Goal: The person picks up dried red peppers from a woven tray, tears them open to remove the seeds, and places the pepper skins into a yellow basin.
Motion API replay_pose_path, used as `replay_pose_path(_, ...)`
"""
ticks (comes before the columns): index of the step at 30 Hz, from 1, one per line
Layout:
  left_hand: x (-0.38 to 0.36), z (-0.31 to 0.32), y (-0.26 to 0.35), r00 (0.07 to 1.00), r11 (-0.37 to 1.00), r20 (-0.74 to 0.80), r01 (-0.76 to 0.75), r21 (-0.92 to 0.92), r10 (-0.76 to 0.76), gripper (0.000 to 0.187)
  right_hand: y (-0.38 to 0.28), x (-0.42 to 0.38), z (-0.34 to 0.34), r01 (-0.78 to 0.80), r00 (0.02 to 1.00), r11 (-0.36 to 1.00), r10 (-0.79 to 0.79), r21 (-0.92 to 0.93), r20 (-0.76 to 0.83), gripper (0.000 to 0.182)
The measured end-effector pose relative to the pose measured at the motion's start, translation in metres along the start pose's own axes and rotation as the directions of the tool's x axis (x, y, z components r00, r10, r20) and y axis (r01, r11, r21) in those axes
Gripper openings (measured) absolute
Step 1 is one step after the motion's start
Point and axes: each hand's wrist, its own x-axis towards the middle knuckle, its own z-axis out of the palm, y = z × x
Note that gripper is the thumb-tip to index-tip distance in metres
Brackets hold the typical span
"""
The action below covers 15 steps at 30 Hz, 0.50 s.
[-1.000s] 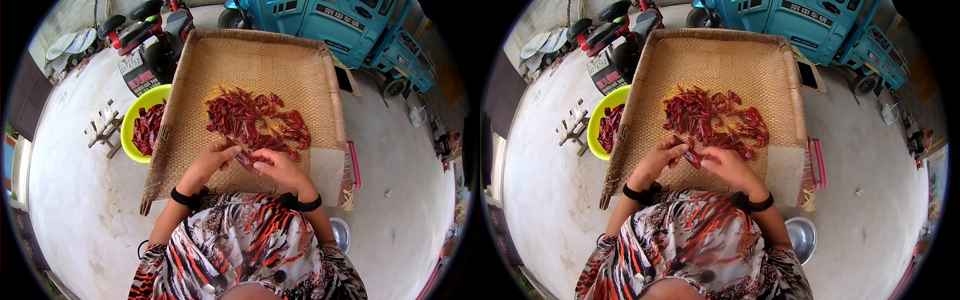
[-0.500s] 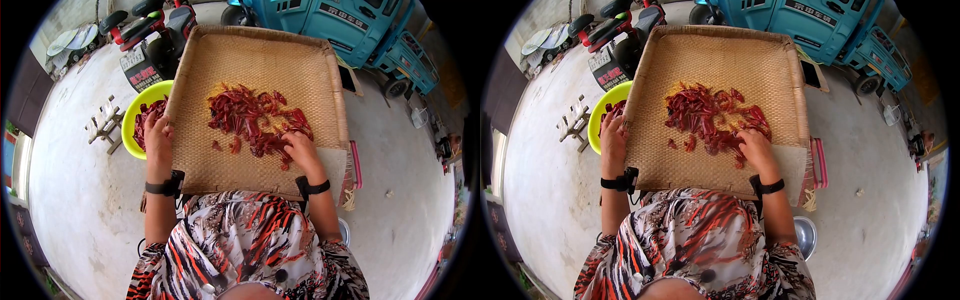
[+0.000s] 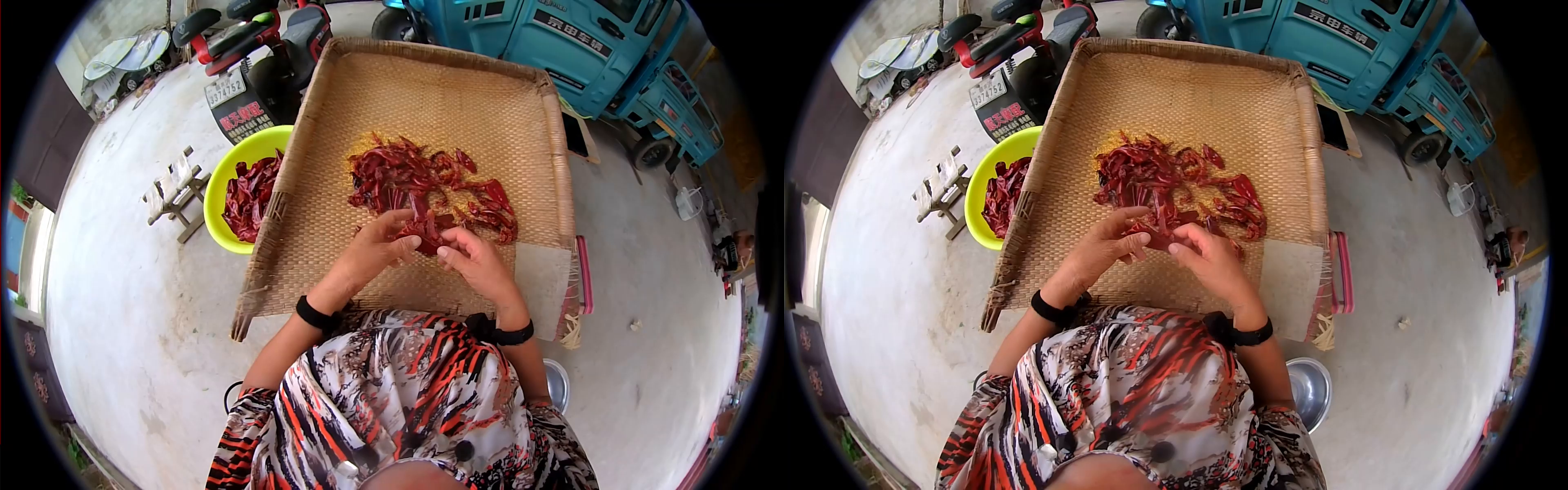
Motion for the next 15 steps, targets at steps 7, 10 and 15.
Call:
replay_pose_path(7, 0.004, -0.01, -0.009, 0.963, 0.926, 0.235, 0.204, -0.319, -0.131, 0.021, -0.001, -0.003, 0.005, -0.02, 0.988, 0.926, -0.04, 0.377, 0.15, 0.019)
replay_pose_path(10, -0.002, -0.003, 0.003, 0.981, 0.945, 0.159, 0.153, -0.288, -0.11, 0.017, 0.0, -0.004, 0.005, -0.029, 0.991, 0.943, -0.017, 0.331, 0.135, 0.019)
replay_pose_path(15, 0.0, -0.008, -0.007, 0.982, 0.98, 0.171, 0.103, -0.171, -0.073, 0.016, -0.001, -0.003, 0.005, -0.048, 0.978, 0.968, -0.005, 0.248, 0.21, 0.022)
